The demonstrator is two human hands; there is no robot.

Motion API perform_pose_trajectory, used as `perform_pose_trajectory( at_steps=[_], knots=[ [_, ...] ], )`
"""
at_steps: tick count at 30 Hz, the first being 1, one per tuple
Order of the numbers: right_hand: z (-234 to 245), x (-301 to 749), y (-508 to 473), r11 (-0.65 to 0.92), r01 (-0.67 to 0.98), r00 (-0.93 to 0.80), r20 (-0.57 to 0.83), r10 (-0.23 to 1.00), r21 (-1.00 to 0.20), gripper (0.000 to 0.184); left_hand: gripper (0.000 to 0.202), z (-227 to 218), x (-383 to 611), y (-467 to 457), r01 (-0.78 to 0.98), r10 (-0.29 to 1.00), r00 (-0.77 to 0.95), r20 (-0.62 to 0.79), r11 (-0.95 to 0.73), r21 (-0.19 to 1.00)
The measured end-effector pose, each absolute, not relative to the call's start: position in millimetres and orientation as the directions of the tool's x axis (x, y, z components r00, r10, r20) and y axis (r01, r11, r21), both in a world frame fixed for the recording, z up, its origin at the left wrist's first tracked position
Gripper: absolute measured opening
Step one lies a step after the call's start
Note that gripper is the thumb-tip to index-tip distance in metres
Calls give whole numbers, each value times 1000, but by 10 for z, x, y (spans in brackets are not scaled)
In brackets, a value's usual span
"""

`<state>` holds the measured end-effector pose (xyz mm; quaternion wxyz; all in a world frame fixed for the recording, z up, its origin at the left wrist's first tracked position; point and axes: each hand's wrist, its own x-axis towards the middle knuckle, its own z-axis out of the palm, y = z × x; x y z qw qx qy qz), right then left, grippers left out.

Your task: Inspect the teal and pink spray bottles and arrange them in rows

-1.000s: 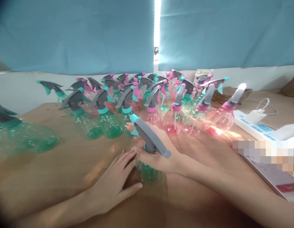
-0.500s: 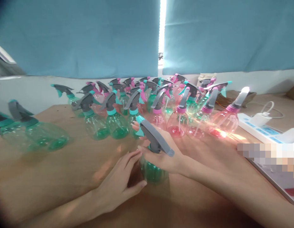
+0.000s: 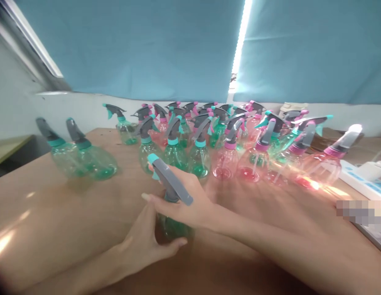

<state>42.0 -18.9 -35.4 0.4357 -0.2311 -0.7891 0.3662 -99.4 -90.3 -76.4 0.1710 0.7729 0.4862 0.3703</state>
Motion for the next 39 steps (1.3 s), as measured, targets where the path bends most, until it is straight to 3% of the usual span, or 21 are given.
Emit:
perform_pose_trajectory(
  at_steps=[5,10,16,23,27,32,39],
  knots=[
    [-345,107,-221,640,91,-483,529,698,-763,31,80,-737,-1269,-979,704,878,208,432,-441,557],
    [-301,19,-255,743,53,-511,622,594,-667,23,77,-679,-1514,-995,723,888,174,425,-408,557],
    [-285,-26,-335,741,180,-532,570,626,-647,20,81,-675,-1807,-1027,723,897,140,418,-381,575],
    [-272,-346,-291,689,288,-543,480,689,-665,28,85,-709,-2239,-1022,746,909,170,381,-371,553],
    [-269,-566,-137,707,246,-526,521,672,-664,28,64,-722,-2542,-988,703,938,26,346,-264,661],
    [-292,-821,83,735,211,-516,565,643,-644,21,34,-626,-2747,-950,730,894,-204,399,-132,670],
    [-317,-1050,282,785,220,-507,620,599,-578,17,32,-613,-2814,-887,796,879,-257,401,-42,603]
  ],
)
